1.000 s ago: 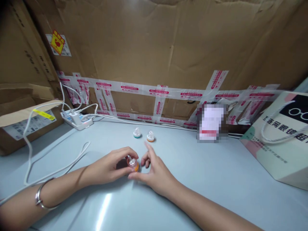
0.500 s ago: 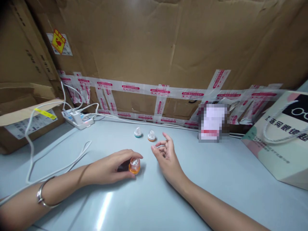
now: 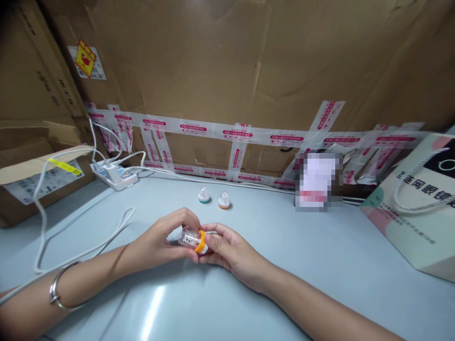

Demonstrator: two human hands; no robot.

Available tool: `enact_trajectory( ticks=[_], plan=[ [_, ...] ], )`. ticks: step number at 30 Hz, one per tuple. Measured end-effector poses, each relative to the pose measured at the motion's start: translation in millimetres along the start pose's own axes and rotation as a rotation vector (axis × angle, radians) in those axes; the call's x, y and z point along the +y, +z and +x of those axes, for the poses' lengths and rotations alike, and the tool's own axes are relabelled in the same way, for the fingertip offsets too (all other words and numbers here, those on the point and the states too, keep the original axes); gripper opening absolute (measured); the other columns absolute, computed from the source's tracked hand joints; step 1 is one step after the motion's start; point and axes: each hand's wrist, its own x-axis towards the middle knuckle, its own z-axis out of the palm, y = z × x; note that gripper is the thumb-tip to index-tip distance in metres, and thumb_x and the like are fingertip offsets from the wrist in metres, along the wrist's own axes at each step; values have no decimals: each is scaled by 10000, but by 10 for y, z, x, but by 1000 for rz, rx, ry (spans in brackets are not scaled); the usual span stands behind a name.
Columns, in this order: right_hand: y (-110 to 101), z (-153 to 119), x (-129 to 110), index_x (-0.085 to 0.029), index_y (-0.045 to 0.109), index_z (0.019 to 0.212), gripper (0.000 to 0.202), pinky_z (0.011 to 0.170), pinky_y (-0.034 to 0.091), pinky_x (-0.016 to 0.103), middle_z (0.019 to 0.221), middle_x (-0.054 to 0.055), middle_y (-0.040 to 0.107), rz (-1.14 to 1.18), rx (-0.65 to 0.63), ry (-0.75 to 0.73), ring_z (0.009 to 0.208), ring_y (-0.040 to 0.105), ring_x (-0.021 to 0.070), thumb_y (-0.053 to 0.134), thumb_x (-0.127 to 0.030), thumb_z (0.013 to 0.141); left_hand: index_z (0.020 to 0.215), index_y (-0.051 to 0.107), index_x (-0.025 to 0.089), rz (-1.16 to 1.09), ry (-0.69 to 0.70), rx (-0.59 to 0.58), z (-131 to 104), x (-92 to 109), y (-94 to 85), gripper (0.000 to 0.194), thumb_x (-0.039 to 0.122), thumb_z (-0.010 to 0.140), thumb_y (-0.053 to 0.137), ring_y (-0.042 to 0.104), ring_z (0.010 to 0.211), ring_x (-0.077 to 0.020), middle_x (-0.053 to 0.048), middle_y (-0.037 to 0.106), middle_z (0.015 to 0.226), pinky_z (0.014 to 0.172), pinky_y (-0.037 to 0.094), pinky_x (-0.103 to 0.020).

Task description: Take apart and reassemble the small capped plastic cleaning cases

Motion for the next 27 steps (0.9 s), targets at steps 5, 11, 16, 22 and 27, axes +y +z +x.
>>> enact_trajectory(
  ticks=[5,11,16,22,27],
  plan=[
    [-33,6,-15,-129,633,1015,262,920,433,317,942,71,663,62,-52,31,862,631,142,626,-308,824,920,565,161,120,43,17,-10,3,13,294,341,737,709,516,725,-134,-16,535,812,670,429,-232],
    [-52,40,20,-137,637,1064,303,908,434,321,959,74,672,43,-24,18,863,630,142,686,-221,777,1061,614,167,89,59,-48,-13,-26,-16,298,264,785,669,577,799,-142,-51,572,888,744,467,-234],
    [-48,35,60,-141,646,1043,290,841,449,257,913,63,689,6,14,3,840,625,115,697,-223,769,1020,633,136,96,20,-48,3,16,-50,243,231,798,654,602,796,-141,-64,642,888,738,464,-229],
    [-28,37,66,-157,649,1077,321,876,433,289,955,66,685,-59,25,-23,893,613,133,698,-230,768,912,672,121,115,-139,-11,11,82,-11,209,296,806,628,588,683,-124,-51,657,782,650,460,-216],
    [-24,34,64,-157,657,1071,316,848,447,290,927,62,685,-97,46,-32,890,609,142,691,-256,773,872,692,143,67,-276,-17,10,89,13,249,367,811,602,561,617,-113,-28,661,715,590,442,-207]
  ],
)
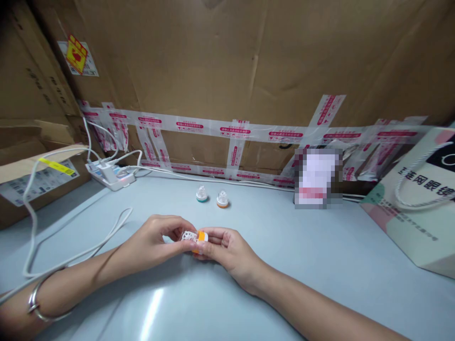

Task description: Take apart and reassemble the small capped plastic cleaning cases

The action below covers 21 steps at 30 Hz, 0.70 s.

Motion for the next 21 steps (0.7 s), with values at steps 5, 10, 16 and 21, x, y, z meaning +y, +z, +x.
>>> enact_trajectory(
  ticks=[5,10,16,21],
  plan=[
    [-10,-8,6,-147,679,1033,271,817,454,271,872,47,682,-40,-21,-24,824,600,122,671,-265,789,828,677,151,-103,-178,-25,6,-33,41,303,431,821,562,554,568,-112,-14,652,641,516,402,-194],
    [7,9,19,-165,663,1068,311,835,457,280,866,42,695,-43,-10,-39,832,616,128,681,-275,778,699,594,138,-72,-265,-8,18,-34,111,377,470,847,495,529,487,-103,8,582,537,468,368,-191],
    [-25,19,55,-163,648,1042,326,810,470,265,902,48,701,12,28,18,803,630,113,718,-272,743,804,562,146,165,-84,-11,19,-42,-26,380,421,934,333,487,501,-104,18,537,581,520,377,-220],
    [-36,14,40,-151,629,1054,327,853,471,295,945,64,695,34,-24,14,851,641,132,700,-275,760,1110,512,166,159,279,-241,-18,-95,-178,342,340,827,596,577,832,-152,-74,596,1009,704,454,-229]
  ],
)
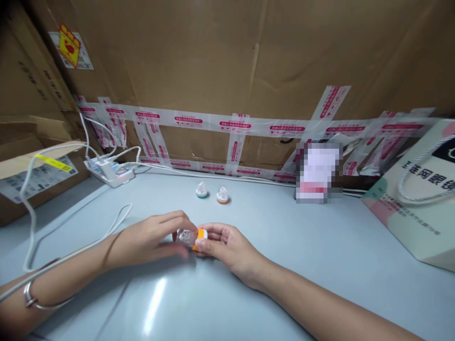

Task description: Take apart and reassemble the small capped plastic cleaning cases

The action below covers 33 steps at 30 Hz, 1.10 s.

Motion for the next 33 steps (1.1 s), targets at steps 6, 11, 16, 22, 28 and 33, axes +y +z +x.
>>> enact_trajectory(
  ticks=[6,11,16,22,28,33],
  plan=[
    [19,2,0,-155,631,996,309,862,471,300,925,49,689,19,45,12,849,639,133,732,-254,721,806,578,152,-71,-288,109,45,13,68,286,397,894,460,544,535,-100,16,592,604,530,401,-187],
    [1,10,21,-152,605,1019,352,893,463,314,968,61,675,54,54,41,859,642,133,740,-251,710,683,533,153,-169,-474,152,64,46,54,399,445,909,379,508,443,-89,37,531,496,462,363,-182],
    [-14,-2,14,-178,563,990,344,908,455,312,1002,37,646,85,56,34,881,645,127,745,-239,704,741,559,149,-203,-464,163,66,49,0,360,434,898,406,499,514,-95,33,520,550,492,369,-189],
    [-16,-16,10,-199,511,920,356,860,460,323,1024,30,621,-19,152,-4,893,640,152,758,-292,680,1000,487,156,-331,-384,347,77,-153,-39,252,344,838,535,555,725,-124,-12,570,812,651,459,-237],
    [-1,1,68,-201,519,892,328,853,469,297,934,17,598,-253,184,-144,888,609,146,748,-220,658,1072,596,203,-6,-307,321,98,-293,-26,258,209,818,556,567,885,-165,-53,598,1002,775,458,-288],
    [46,-27,91,-217,504,910,274,865,494,315,897,4,603,-477,227,-201,885,627,156,662,-150,696,1201,518,212,48,-290,348,135,-369,55,398,187,807,566,578,961,-176,-56,617,1062,860,452,-307]
  ],
)
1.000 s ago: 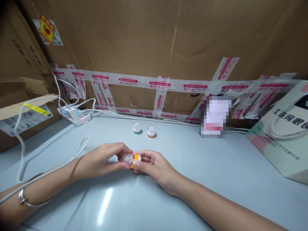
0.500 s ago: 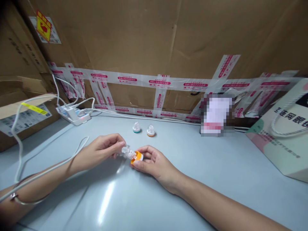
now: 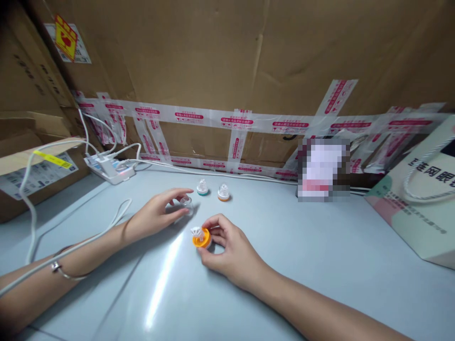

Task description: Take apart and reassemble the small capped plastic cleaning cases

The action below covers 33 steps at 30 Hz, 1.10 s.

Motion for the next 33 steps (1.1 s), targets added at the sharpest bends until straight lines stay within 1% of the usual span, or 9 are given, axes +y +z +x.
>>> enact_trajectory(
  ticks=[7,9,11,13,16,19,24,30,33],
  plan=[
    [-49,14,3,-236,560,1065,369,932,458,383,1075,44,645,-349,98,-114,1015,607,221,650,-212,708,1225,454,177,9,3,70,40,-68,84,423,234,824,576,553,1024,-196,-87,576,1147,909,435,-336],
    [-56,27,-1,-233,597,1058,343,930,452,403,1072,50,659,-411,110,-111,1008,612,236,651,-245,719,1225,451,177,29,47,122,20,-21,56,432,257,824,589,495,1110,-218,-100,529,1207,969,386,-370],
    [-54,40,-10,-233,630,1040,320,928,447,411,1061,49,672,-438,111,-119,995,617,245,656,-269,723,1205,470,188,44,145,166,-21,54,21,374,249,847,560,464,1143,-221,-96,521,1208,1000,350,-385],
    [-49,52,-21,-231,652,1015,300,911,454,400,1036,46,686,-438,111,-135,970,627,245,660,-274,718,1180,494,196,6,244,118,-71,137,1,314,228,869,522,489,1106,-211,-93,546,1164,973,374,-371],
    [-44,62,-36,-226,661,992,274,877,467,364,999,39,697,-415,97,-153,935,635,230,654,-245,718,1137,536,184,-79,320,-76,-134,234,20,288,240,854,543,534,1013,-202,-91,589,1065,901,422,-329],
    [-45,67,-34,-234,655,999,277,874,458,358,992,34,691,-418,71,-161,936,623,221,649,-220,722,1069,584,178,-104,291,-161,-155,275,74,250,259,834,577,564,903,-179,-67,622,956,827,442,-288],
    [-56,69,-15,-247,637,1019,312,897,418,373,1025,36,654,-458,82,-173,992,569,231,691,-301,716,984,619,166,-131,198,-155,-140,294,114,171,255,861,541,581,797,-137,-35,636,860,726,440,-230],
    [-53,75,-38,-240,671,903,194,815,411,346,856,30,616,-534,72,-128,903,541,219,670,-355,746,1013,626,171,-148,138,-170,-131,308,147,193,229,834,584,576,772,-132,-29,650,870,698,433,-229],
    [-41,87,-48,-225,666,827,132,729,407,315,735,9,568,-600,47,-153,797,532,195,640,-343,773,985,648,180,-83,152,-122,-146,310,191,162,200,844,571,574,774,-149,-27,662,828,746,420,-271]
  ],
)
